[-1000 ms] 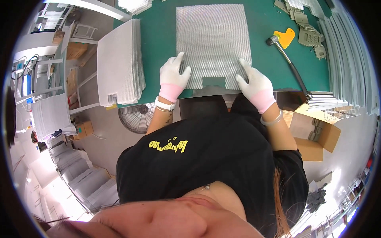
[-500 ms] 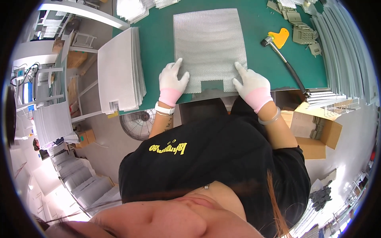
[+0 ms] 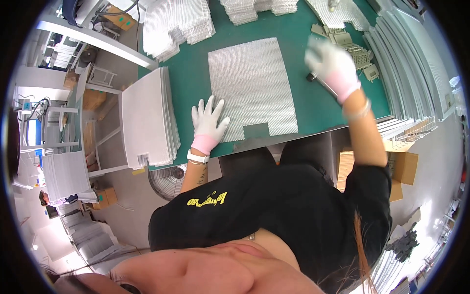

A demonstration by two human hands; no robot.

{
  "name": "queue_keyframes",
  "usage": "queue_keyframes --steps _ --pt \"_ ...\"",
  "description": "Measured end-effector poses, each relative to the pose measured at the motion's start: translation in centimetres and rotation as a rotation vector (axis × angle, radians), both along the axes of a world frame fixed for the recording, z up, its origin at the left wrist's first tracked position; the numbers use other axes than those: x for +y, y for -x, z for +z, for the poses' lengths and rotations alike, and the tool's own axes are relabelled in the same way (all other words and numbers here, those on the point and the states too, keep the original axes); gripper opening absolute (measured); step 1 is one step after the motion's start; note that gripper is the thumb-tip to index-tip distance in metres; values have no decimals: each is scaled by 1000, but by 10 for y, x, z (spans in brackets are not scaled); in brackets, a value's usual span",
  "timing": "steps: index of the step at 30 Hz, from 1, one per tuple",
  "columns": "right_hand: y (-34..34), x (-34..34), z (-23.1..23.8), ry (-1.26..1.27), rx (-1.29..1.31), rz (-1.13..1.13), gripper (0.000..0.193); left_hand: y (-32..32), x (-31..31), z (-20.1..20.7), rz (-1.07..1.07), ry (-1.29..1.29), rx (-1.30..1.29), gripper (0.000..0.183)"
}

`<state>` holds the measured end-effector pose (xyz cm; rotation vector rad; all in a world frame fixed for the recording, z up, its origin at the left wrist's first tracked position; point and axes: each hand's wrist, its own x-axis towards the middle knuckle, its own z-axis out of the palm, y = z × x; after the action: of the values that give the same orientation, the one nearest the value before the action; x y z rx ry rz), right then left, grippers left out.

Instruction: Assemble metal mesh filter panels by attaching plastic components and securing them with a drill.

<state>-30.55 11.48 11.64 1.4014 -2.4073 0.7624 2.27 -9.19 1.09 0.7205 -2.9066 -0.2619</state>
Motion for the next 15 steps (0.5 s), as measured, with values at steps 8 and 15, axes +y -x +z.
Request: queue_keyframes --steps 8,15 --pt "146 -94 106 397 -351 161 41 28 -3 20 60 -17 -58 65" --pt "157 -109 103 692 -482 345 36 31 12 48 206 150 494 74"
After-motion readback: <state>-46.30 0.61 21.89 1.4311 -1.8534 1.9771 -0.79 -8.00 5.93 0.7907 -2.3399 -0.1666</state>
